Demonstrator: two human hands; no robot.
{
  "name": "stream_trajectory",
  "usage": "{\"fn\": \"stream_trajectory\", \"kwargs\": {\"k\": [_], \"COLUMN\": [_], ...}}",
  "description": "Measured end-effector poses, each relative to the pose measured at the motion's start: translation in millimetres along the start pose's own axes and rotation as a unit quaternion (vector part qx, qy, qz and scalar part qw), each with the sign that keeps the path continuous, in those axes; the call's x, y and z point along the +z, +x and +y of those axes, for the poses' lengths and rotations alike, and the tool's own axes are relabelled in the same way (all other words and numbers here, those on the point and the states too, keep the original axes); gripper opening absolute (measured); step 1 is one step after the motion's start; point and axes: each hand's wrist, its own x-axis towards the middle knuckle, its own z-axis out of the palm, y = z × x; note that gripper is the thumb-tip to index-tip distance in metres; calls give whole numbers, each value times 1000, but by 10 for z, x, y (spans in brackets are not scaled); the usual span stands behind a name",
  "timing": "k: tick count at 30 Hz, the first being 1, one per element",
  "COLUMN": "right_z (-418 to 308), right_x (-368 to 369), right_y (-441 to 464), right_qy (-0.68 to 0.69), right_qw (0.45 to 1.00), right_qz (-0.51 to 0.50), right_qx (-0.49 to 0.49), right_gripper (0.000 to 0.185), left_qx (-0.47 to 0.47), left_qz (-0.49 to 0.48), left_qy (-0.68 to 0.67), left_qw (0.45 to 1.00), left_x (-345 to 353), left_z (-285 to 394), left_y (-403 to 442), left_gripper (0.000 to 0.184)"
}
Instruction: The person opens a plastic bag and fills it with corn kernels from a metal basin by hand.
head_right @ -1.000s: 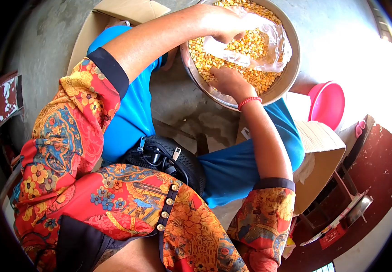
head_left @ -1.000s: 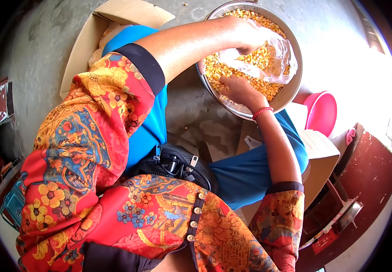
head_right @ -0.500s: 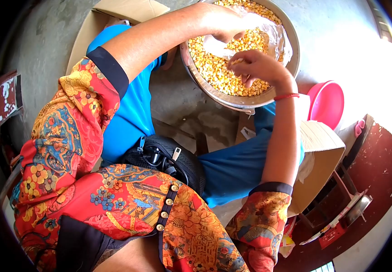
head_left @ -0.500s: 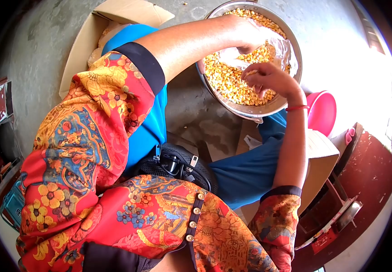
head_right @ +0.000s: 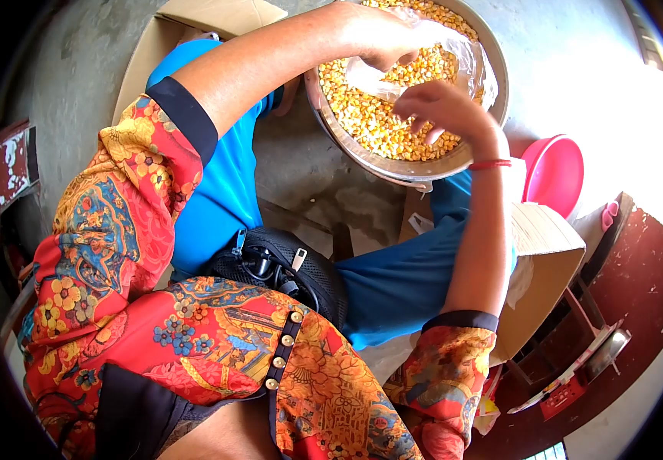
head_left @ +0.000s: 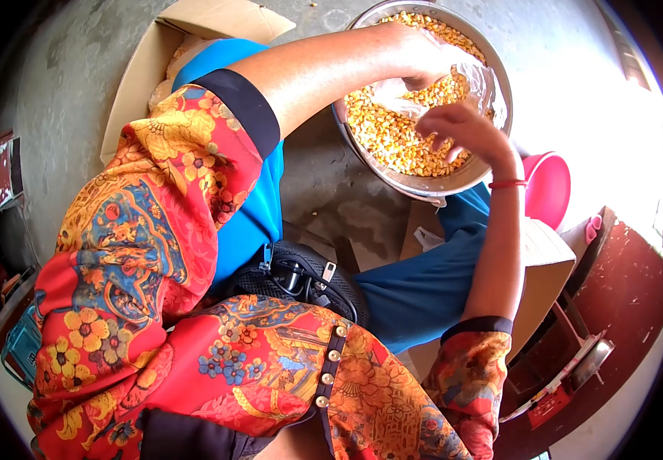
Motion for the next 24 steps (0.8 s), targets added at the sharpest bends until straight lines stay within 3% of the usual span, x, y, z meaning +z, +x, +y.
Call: {"fn": "stream_trajectory", "kwargs": {"k": [1,3,4,5,7,11,15,18,22,24], "right_z": [-12,165,186,608,614,475,538,456,259,142], "right_x": [108,293,367,446,590,772,803,625,373,262], "right_y": [43,206,253,483,539,569,605,513,360,252], "right_qy": [-12,-77,-172,-340,-332,-331,-327,-128,-116,-90], "right_qw": [999,996,985,910,925,942,938,991,991,993], "right_qz": [-49,-34,2,102,109,32,26,-33,-69,-74], "right_qx": [15,-22,-28,-212,-148,-43,-110,-8,11,7], "right_gripper": [24,24,27,37,44,38,32,21,20,20], "left_qx": [4,23,30,24,16,-7,4,30,19,-35], "left_qz": [-11,-19,-21,-29,-37,-7,-20,-23,-2,52], "left_qy": [15,7,4,3,2,12,30,33,32,-22], "left_qw": [1000,1000,999,999,999,1000,999,999,999,998], "left_x": [-20,-34,-43,-66,-66,-78,-81,-91,-7,43], "left_z": [10,9,9,23,30,107,61,55,34,31], "left_y": [-5,-13,-18,-40,-68,-69,-75,-77,15,108], "left_gripper": [34,34,34,34,33,33,30,27,25,24]}}
